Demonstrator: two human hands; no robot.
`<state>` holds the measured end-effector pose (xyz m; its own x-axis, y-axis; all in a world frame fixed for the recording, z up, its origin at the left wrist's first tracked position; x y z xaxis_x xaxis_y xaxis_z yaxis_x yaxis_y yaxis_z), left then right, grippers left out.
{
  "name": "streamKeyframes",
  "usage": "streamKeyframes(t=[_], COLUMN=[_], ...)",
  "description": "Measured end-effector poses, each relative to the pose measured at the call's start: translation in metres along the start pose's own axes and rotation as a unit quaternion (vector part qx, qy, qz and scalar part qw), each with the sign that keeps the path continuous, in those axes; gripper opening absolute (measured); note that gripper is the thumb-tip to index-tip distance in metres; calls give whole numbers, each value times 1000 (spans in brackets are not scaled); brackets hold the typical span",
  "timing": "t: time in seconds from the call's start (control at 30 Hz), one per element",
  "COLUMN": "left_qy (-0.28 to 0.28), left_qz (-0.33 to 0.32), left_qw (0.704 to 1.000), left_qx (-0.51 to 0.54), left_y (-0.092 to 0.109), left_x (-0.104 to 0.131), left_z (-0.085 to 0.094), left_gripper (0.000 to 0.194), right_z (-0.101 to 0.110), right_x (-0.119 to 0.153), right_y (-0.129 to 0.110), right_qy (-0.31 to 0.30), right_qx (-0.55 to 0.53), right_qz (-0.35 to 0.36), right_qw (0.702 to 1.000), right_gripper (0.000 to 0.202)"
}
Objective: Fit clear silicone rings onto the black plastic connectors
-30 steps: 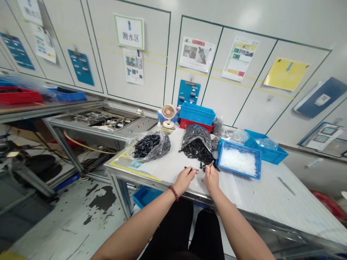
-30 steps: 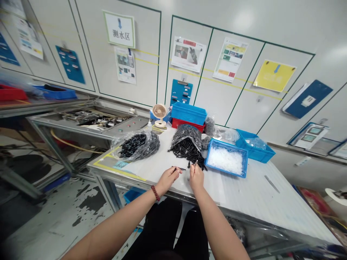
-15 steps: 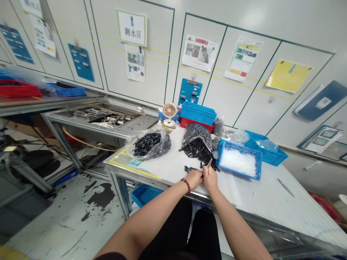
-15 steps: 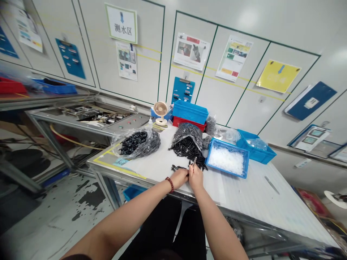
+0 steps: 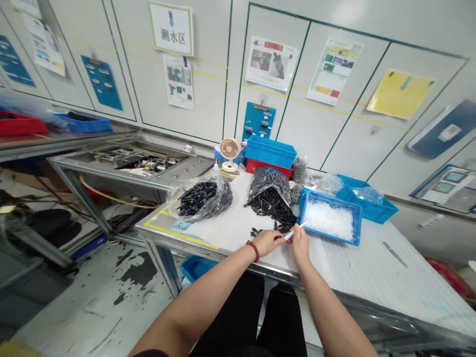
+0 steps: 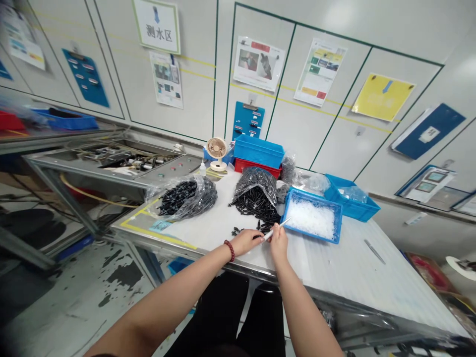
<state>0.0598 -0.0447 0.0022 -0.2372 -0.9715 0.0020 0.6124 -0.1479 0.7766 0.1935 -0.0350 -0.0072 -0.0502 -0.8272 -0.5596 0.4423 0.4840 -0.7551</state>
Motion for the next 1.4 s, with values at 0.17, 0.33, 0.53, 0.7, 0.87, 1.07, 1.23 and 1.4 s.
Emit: streamKeyframes(t=[0.17, 0.33, 0.53, 0.7, 0.87, 1.07, 1.23, 1.4], left_qy=[2, 5, -51, -67, -55, -3, 33, 60], left_qz=[-19, -3, -24, -9, 21, -59, -67, -94], left_qw=[1000, 999, 996, 992, 989, 994, 996, 991], left_qx=[22, 36, 66, 104, 138, 93, 56, 75], left_y=[4, -1, 17, 18, -6, -14, -23, -27], left_x=[3, 3, 1, -11, -36, -63, -60, -50], left_z=[11, 29, 44, 51, 58, 61, 54, 51], left_gripper=[20, 24, 21, 16, 24, 26, 33, 22], right_z=[5, 33, 37, 18, 14, 2, -2, -3], right_x=[2, 8, -2, -22, -39, -60, -62, -51], right_y=[-9, -26, -59, -38, -18, -14, -4, 6], right_qy=[-19, -89, -165, -220, -222, -262, -255, -272], right_qx=[-47, -21, 152, 207, 172, 135, 155, 144], right_qz=[-21, 4, 291, 279, 257, 135, 129, 150], right_qw=[998, 996, 930, 911, 925, 946, 946, 939], right_gripper=[60, 56, 30, 29, 30, 30, 31, 30])
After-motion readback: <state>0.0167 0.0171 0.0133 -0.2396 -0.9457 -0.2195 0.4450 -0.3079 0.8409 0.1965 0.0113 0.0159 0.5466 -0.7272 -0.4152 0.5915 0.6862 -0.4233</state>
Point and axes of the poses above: each hand's wrist, its own x-axis away from the middle knuckle, its own z-axis out of the back of the hand, y = z × x, the point moved 2 cm from there along -x, towards the middle knuckle, and after that the axes turned 15 degrees about z, right-handed, at the moved point
